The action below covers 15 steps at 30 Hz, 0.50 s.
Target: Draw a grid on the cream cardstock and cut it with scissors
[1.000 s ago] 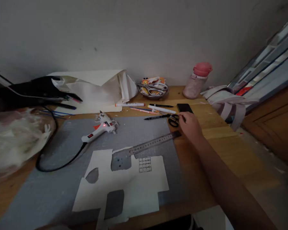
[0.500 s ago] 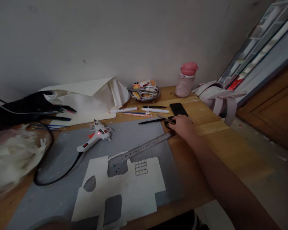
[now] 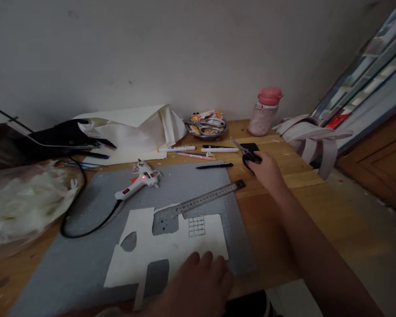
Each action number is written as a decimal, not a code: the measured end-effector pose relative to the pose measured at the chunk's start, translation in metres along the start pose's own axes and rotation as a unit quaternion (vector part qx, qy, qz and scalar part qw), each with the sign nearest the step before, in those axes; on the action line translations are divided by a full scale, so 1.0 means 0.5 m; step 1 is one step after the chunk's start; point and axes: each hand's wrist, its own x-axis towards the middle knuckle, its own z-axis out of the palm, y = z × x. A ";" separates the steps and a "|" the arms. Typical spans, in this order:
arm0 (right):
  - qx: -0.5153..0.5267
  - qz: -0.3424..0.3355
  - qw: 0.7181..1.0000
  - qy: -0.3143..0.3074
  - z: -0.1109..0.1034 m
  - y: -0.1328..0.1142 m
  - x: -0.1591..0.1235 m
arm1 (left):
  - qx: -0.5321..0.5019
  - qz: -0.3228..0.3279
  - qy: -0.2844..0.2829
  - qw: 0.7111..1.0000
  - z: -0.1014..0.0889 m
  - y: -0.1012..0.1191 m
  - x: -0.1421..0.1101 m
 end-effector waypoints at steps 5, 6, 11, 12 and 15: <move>0.092 -0.035 0.959 -0.266 0.008 -0.050 -0.045 | 0.068 -0.044 0.079 0.994 0.110 0.005 0.004; 0.093 -0.032 0.942 -0.322 0.013 -0.062 -0.061 | 0.076 -0.040 0.087 0.992 0.119 0.002 0.003; 0.010 -0.081 0.872 -0.483 0.029 -0.102 -0.140 | 0.094 -0.022 0.067 0.993 0.129 -0.007 -0.001; -0.001 -0.085 0.865 -0.494 0.030 -0.105 -0.151 | 0.087 -0.021 0.056 0.994 0.125 -0.007 -0.004; 0.006 -0.098 0.855 -0.510 0.031 -0.108 -0.172 | 0.044 -0.014 0.038 0.998 0.104 -0.007 -0.014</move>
